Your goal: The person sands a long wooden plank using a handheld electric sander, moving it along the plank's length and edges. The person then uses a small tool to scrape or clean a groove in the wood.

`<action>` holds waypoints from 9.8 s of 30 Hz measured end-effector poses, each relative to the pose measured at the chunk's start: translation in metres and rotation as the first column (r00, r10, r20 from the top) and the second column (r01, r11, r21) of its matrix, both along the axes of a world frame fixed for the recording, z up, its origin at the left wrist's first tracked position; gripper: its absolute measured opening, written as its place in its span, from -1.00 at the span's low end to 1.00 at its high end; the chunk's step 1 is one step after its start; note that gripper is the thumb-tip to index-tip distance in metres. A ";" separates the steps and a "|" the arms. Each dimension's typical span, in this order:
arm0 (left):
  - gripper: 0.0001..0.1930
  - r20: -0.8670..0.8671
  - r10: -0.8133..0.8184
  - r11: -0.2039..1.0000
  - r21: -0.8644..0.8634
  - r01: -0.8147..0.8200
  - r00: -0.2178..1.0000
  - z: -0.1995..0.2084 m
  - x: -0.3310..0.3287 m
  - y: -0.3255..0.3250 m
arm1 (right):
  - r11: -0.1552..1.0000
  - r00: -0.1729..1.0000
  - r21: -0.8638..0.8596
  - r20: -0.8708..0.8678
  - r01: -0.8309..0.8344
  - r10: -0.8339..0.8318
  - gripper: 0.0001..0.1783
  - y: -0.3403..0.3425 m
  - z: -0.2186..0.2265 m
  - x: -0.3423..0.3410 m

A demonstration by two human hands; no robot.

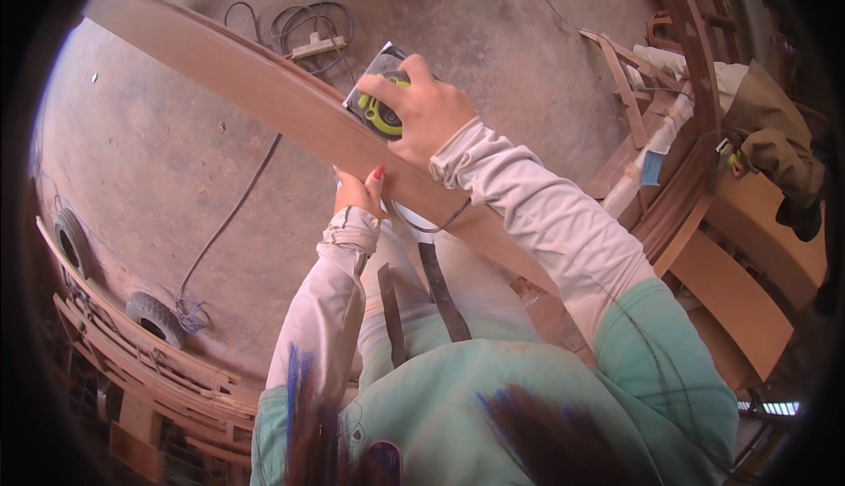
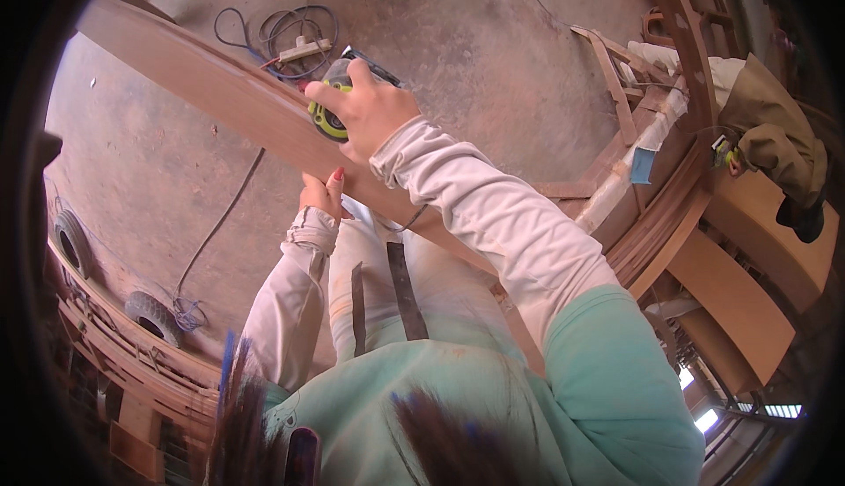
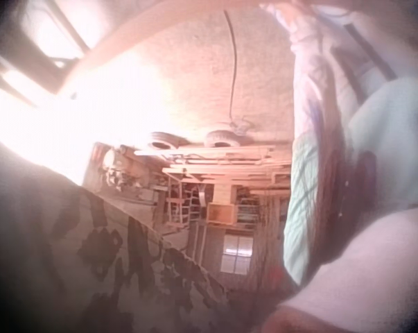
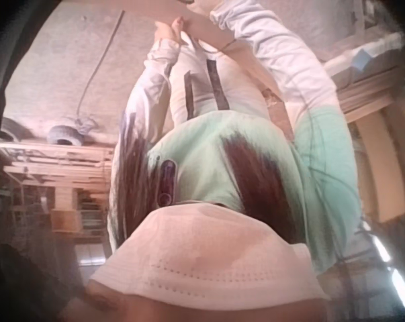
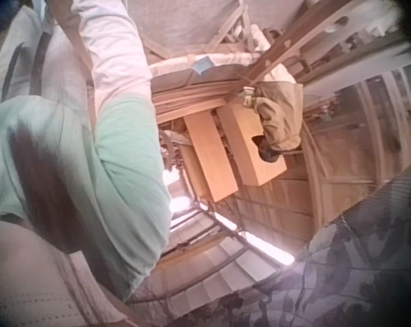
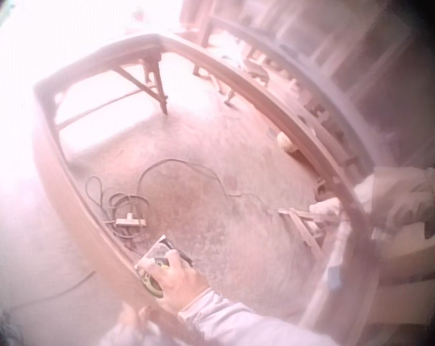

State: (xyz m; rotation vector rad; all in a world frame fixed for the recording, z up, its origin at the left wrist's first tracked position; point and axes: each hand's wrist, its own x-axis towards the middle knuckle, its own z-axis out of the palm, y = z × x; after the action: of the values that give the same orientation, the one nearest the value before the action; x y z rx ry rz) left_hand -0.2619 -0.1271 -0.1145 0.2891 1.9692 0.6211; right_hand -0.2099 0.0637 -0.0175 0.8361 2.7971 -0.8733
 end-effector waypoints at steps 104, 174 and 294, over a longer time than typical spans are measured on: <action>-0.25 0.090 0.095 0.989 0.107 -0.105 0.991 0.026 -0.001 0.007 | 0.994 0.999 -0.106 0.024 0.028 -0.025 -0.21 -0.005 0.001 0.108; -0.58 0.148 -0.777 0.533 0.671 0.516 0.611 0.090 0.166 0.023 | 0.446 0.431 -0.501 -0.152 0.742 -0.889 -0.25 -0.031 0.040 0.232; -0.46 0.119 -0.184 0.981 0.078 0.175 0.976 0.092 -0.217 0.096 | 0.999 0.999 -0.042 -0.053 0.008 -0.010 -0.45 0.027 0.009 -0.183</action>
State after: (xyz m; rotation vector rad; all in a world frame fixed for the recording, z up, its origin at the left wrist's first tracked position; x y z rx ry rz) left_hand -0.4793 -0.0309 -0.0225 0.4535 1.7812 0.5744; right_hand -0.3931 0.0908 -0.0089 0.8327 2.8122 -0.9658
